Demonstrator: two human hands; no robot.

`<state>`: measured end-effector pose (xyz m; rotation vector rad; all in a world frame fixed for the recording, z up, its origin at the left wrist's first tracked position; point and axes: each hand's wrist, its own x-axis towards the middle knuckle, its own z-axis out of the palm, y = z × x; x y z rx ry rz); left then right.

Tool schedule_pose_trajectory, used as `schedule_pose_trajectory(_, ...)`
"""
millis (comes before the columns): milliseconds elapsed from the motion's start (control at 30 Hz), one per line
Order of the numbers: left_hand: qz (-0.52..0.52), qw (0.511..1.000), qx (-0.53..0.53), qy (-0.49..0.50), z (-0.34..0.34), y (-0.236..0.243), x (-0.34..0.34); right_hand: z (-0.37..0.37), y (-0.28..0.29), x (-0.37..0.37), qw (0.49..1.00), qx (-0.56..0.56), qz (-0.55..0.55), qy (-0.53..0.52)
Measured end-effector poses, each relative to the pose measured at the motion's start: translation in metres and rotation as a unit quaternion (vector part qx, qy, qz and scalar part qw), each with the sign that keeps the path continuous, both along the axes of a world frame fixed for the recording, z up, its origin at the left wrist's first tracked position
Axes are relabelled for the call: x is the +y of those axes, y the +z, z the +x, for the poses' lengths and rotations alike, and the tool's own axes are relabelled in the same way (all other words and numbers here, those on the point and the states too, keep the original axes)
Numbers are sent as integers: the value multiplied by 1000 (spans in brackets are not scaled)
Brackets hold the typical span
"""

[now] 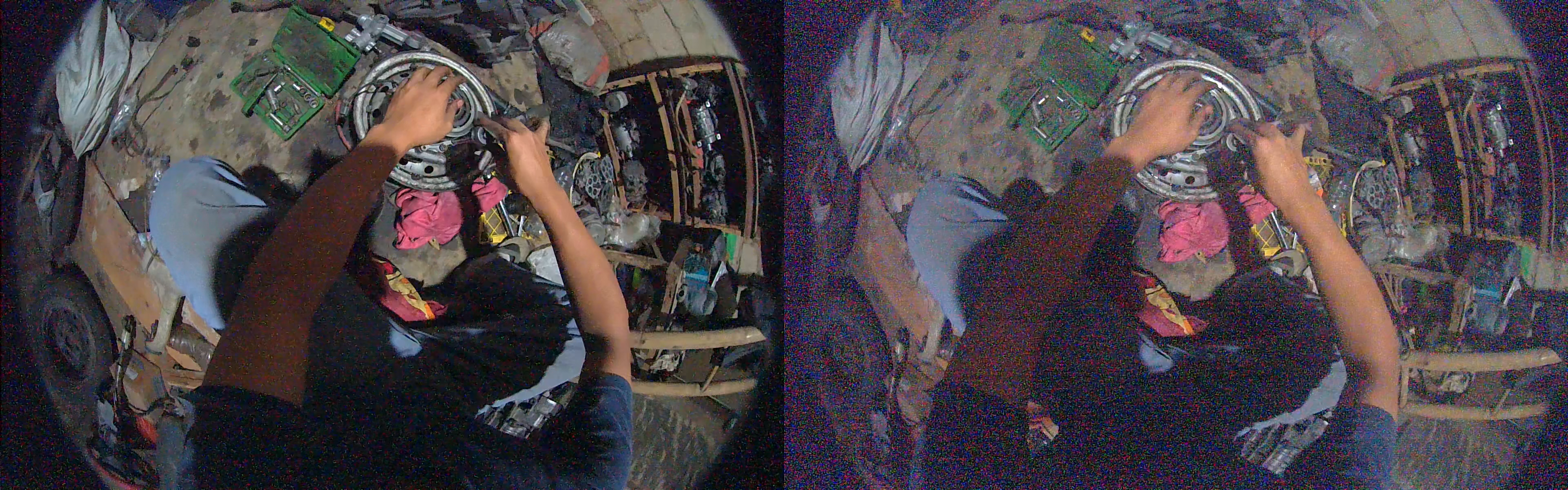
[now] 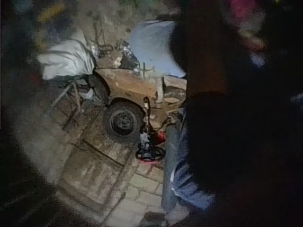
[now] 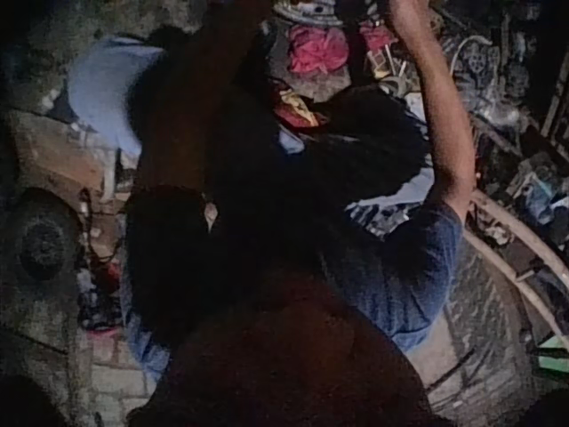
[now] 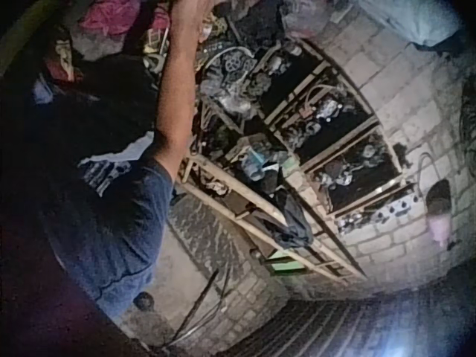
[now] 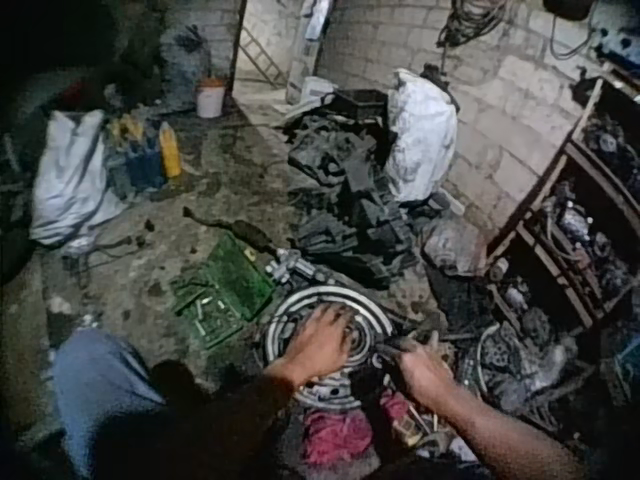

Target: The person sits on the floor and uses a ratchet wrench to tighten bolts on a circular metal mechanical component, likely a brake drum or clutch assembly. They repeatedly reposition the tool and rotate the component to access different fasteners.

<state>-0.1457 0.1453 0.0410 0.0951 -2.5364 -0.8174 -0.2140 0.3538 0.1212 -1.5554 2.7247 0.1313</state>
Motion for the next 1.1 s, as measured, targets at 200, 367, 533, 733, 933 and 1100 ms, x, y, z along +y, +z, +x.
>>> schedule_pose_trajectory(200, -19, 999, 46, 14, -2, -3, 3, -2, 9, -9, 982, -154, -7, -106)
schedule_pose_trajectory(367, -17, 999, 43, 10, 0, -6, 0, 9, -13, 5, 994, -54, -88, -35)
schedule_pose_trajectory(533, -16, 999, 34, 7, -3, -2, 1, -6, -14, 8, 996, 28, -87, 4)
schedule_pose_trajectory(733, -13, 999, 31, 13, 2, 0, 1, 7, 18, -20, 957, -222, -11, -187)
schedule_pose_trajectory(933, -17, 999, 27, 11, -2, 1, 3, -5, -13, 13, 999, 11, -50, -9)
schedule_pose_trajectory(1100, -24, 999, 20, 14, -1, 1, 2, -14, -2, -3, 997, 33, -47, 59)
